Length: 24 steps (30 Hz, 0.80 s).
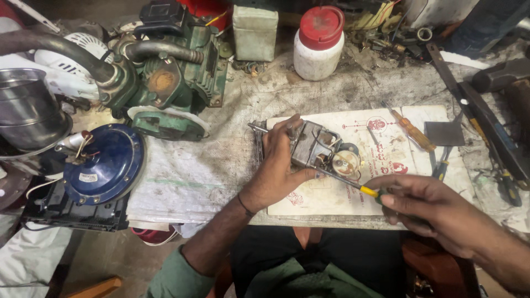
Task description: The person works on an electric motor at a cluttered workbench, first pulling the rotor and fan assembly out of the housing by hand, then tapping components with a hammer and using a screwdriver to pry and unscrew parts while repositioning the motor repeatedly.
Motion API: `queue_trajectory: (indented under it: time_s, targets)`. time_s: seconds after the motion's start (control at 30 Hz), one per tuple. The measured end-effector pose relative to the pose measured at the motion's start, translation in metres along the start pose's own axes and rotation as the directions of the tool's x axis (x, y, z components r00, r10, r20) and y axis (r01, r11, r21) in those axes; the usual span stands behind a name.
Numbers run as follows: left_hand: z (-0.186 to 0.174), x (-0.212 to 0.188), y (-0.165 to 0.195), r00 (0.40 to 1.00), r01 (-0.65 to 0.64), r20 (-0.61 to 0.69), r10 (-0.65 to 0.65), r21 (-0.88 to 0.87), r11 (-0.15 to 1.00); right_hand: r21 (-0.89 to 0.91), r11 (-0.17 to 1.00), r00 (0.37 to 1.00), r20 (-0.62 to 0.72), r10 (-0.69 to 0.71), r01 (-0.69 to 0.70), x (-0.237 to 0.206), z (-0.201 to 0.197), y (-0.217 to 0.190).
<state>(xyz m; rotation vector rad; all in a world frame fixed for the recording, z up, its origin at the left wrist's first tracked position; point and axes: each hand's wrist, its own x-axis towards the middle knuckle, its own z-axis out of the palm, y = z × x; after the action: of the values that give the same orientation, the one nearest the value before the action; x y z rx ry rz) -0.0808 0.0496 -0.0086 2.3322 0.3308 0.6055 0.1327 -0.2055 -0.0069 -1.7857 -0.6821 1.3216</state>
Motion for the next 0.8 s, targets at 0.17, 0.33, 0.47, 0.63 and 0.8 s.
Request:
queue_trajectory:
  time_s: [0.17,0.33,0.47,0.63,0.8]
  targets:
    - [-0.001,0.003,0.0,0.997,0.07,0.028,-0.068,-0.054,0.996,-0.844,0.389,0.692,-0.03,-0.721,0.369,-0.023,0.02,-0.006]
    - [-0.001,0.0,0.001,0.999,0.05,0.022,-0.049,-0.047,0.998,-0.901,0.27,0.718,0.062,-0.693,0.339,-0.024,0.025,-0.008]
    - [0.0,-0.001,0.001,1.0,-0.014,-0.013,0.014,-0.042,0.999,-0.33,0.944,0.999,-0.034,-0.02,0.007,-0.005,0.006,-0.008]
    - [0.001,-0.001,0.001,1.0,0.031,0.005,-0.031,-0.075,0.997,0.035,0.997,0.99,0.115,-0.077,0.074,-0.002,-0.003,-0.006]
    - [0.004,0.0,0.0,0.999,0.039,-0.001,-0.039,-0.052,0.998,-0.936,0.064,0.558,0.151,-0.816,0.347,-0.028,0.013,0.001]
